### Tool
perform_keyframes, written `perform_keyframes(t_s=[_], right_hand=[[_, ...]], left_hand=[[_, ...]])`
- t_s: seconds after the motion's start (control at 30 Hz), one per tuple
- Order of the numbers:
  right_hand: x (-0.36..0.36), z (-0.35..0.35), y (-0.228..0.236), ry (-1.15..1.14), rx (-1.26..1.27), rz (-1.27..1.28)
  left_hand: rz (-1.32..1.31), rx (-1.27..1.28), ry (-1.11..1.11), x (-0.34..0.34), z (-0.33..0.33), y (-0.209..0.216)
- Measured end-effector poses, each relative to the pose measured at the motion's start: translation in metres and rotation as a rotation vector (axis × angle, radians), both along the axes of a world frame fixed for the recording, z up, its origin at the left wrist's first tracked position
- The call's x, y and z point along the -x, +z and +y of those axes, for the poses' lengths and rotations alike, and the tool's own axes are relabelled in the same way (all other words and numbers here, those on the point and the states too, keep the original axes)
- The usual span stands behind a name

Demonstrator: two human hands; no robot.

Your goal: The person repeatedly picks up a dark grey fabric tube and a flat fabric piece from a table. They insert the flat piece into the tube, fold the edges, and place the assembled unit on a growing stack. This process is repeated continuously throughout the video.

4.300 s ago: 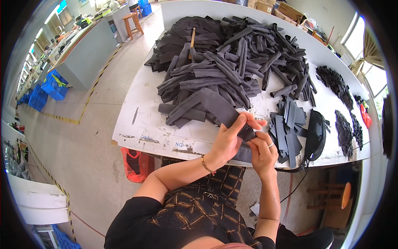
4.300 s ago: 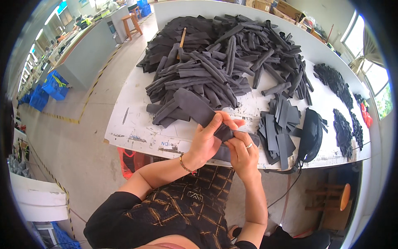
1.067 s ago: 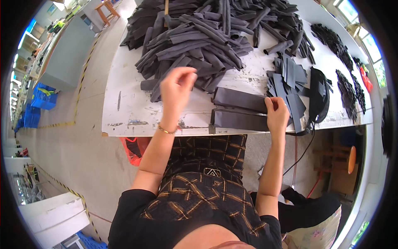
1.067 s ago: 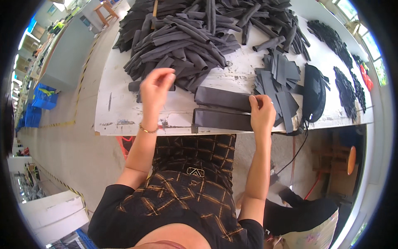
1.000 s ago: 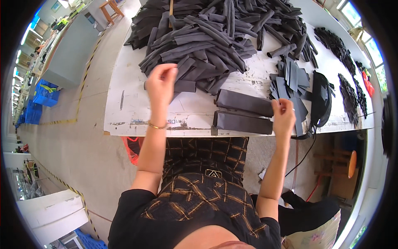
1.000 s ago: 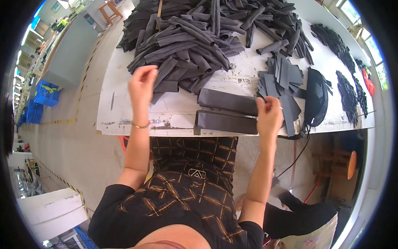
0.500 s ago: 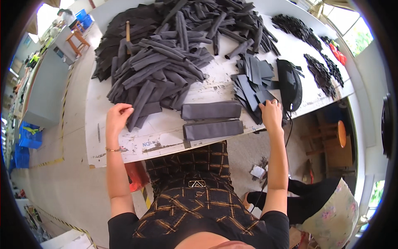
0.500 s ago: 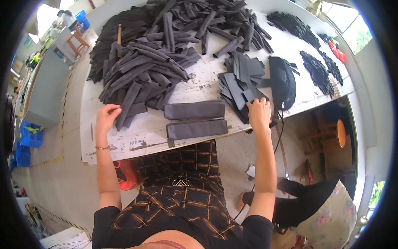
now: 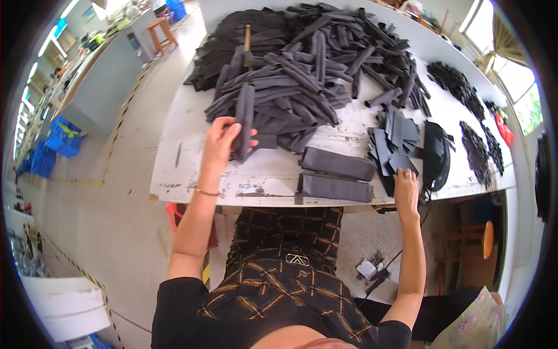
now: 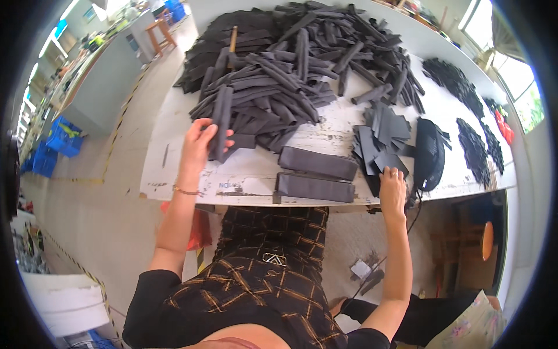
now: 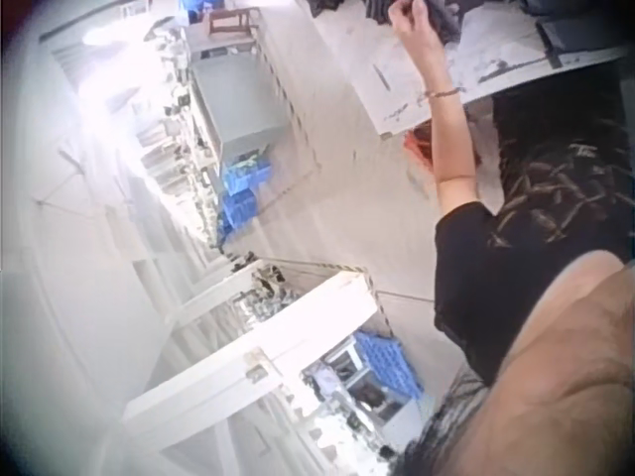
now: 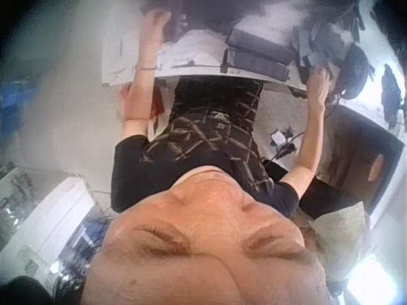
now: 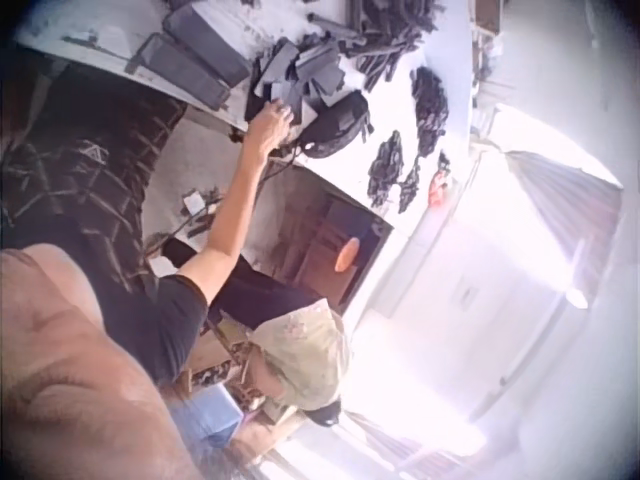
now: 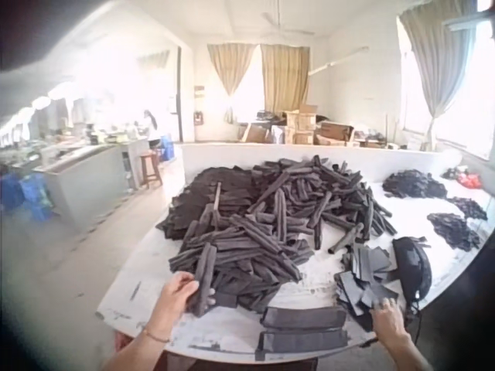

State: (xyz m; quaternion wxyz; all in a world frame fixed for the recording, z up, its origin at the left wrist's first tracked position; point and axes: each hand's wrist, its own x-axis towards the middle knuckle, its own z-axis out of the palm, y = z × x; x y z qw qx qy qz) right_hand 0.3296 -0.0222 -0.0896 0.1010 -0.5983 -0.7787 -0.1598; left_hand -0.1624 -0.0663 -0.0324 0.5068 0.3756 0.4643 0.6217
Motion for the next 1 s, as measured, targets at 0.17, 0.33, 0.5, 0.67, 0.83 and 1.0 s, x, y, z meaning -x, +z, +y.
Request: perform_keyframes(t_s=[0.17,0.33,0.5,0.67,0.83,1.0], right_hand=[[-0.016,0.003,0.001,0.087,-0.201,0.061],[0.047,-0.024,0.085,0.196,0.055,0.676],[0.119,-0.053,0.107,0.313,0.017,0.795],[0.174,-0.075,0.114,0.272,0.236,1.312],[0.208,-0.052,0.109,0.253,-0.041,1.257],[0.203,-0.034,0.105,0.269,0.024,1.416]], left_hand=[[-0.422,0.026,-0.018,-0.013,0.007,-0.030],[-0.752,0.071,-0.208,-0.040,0.018,-0.037],[-0.789,-0.011,-0.155,-0.086,0.021,-0.008],[-0.595,-0.156,-0.022,-0.127,0.015,0.025],[-0.515,-0.182,-0.041,-0.147,0.013,0.038],[-0.504,-0.168,-0.062,-0.145,0.020,0.030]])
